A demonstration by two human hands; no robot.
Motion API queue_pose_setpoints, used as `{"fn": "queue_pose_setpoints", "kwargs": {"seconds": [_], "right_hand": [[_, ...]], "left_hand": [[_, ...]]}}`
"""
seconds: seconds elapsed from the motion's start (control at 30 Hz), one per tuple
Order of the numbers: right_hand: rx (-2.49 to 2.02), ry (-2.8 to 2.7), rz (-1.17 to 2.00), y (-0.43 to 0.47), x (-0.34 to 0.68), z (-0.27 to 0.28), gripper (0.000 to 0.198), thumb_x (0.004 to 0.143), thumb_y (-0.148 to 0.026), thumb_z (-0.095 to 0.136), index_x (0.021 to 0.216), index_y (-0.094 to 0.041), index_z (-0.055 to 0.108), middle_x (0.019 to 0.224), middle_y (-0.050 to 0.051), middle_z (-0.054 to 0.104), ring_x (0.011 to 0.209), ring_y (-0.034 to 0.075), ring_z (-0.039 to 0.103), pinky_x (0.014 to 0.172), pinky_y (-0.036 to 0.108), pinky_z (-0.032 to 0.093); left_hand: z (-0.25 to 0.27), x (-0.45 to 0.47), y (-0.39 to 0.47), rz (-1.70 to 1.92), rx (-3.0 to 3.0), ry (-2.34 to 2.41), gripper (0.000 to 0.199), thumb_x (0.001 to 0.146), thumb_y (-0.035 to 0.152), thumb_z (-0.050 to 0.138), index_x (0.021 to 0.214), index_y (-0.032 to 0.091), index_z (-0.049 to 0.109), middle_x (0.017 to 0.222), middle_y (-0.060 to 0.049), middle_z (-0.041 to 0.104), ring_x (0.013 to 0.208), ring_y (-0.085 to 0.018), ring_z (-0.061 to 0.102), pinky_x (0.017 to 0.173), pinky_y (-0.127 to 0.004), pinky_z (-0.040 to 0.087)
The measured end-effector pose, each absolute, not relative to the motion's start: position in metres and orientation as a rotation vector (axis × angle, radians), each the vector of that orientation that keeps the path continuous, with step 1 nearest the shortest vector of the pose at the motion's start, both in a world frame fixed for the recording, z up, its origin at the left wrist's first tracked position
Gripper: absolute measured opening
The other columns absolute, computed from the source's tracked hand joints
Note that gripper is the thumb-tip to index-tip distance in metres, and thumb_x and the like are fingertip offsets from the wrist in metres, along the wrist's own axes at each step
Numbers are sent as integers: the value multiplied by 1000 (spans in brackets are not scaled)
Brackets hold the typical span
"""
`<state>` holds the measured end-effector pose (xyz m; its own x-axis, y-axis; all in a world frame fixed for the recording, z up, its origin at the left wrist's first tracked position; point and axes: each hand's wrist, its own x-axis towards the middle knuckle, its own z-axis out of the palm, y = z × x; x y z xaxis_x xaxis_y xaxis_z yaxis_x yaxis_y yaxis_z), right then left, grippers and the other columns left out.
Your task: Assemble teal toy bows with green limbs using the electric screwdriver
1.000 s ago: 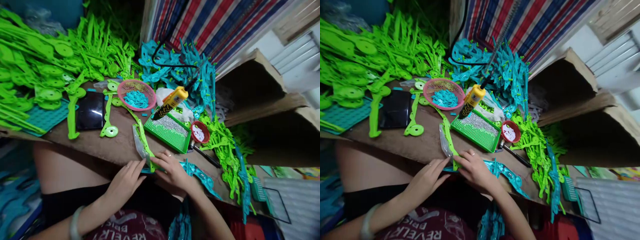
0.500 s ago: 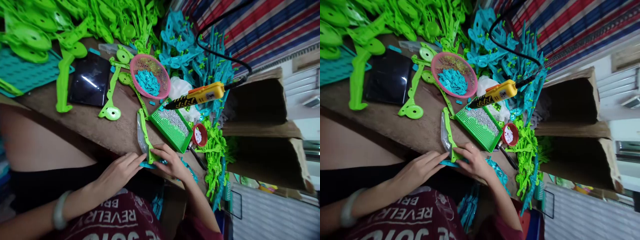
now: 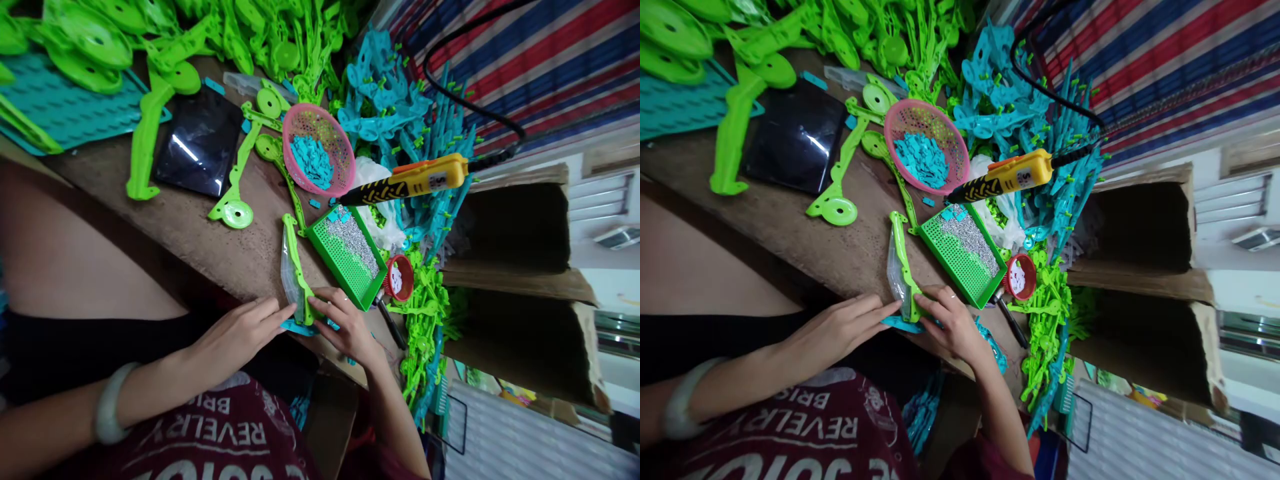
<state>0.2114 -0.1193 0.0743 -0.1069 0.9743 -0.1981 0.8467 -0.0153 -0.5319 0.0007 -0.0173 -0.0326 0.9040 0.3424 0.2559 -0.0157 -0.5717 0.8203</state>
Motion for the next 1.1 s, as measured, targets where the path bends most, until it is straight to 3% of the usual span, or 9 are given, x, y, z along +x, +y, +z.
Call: {"fn": "queue_pose_setpoints", "kwargs": {"seconds": [0.37,0.57,0.67,0.73,0.8,0.87,0.93,1.0,1.1], "right_hand": [[-2038,-2166,706,-121,206,73,40,96,-25,59,136,-19,53,123,15,63,111,26,62,91,42,57],[-1999,-2310,598,-118,201,71,39,97,-23,58,135,-16,55,128,17,64,117,27,59,93,41,58],[-1908,-2306,651,-118,202,67,42,96,-22,60,137,-16,54,126,16,65,120,25,59,96,40,57],[-1864,-2270,696,-120,205,67,47,95,-21,61,140,-15,50,125,16,66,122,25,59,98,40,57],[-1851,-2196,783,-119,209,73,50,94,-23,64,141,-16,47,124,16,67,122,24,60,98,40,57],[-1840,-2062,943,-110,211,83,50,92,-29,68,137,-17,49,122,16,69,117,24,63,95,39,58],[-1839,-1861,1026,-93,211,95,36,92,-33,67,123,-19,58,110,12,72,103,22,69,87,36,59],[-1932,-1653,913,-68,206,100,14,96,-32,61,103,-20,63,90,6,72,83,18,70,75,32,58],[-2161,-1578,679,-29,198,85,13,98,-28,55,97,-19,64,79,4,67,69,15,63,67,28,53]], "left_hand": [[-32,1,-15,458,2185,215,39,102,18,45,140,12,49,96,-6,63,82,-19,65,76,-36,59],[-24,-5,-15,475,2352,173,42,94,3,42,134,10,54,91,-7,63,81,-20,64,76,-35,57],[-15,-2,-19,628,2489,220,41,92,4,41,129,7,58,114,-16,66,109,-28,63,92,-42,55],[-11,2,-24,702,2594,220,41,93,7,39,130,3,58,136,-20,58,130,-32,53,105,-46,48],[-10,5,-29,718,2698,217,45,94,12,38,133,0,55,144,-22,54,135,-33,49,111,-45,43],[-9,7,-33,722,2777,209,48,94,15,39,136,-3,53,142,-23,56,132,-33,54,113,-44,43],[-7,8,-35,725,2830,186,50,92,18,41,134,-6,54,137,-24,59,127,-34,58,112,-44,44],[-4,9,-35,722,2870,155,51,91,19,42,131,-9,56,133,-26,61,124,-35,60,111,-46,46],[0,11,-33,735,2895,133,51,89,21,43,127,-9,59,129,-27,64,121,-36,62,109,-47,47]]}}
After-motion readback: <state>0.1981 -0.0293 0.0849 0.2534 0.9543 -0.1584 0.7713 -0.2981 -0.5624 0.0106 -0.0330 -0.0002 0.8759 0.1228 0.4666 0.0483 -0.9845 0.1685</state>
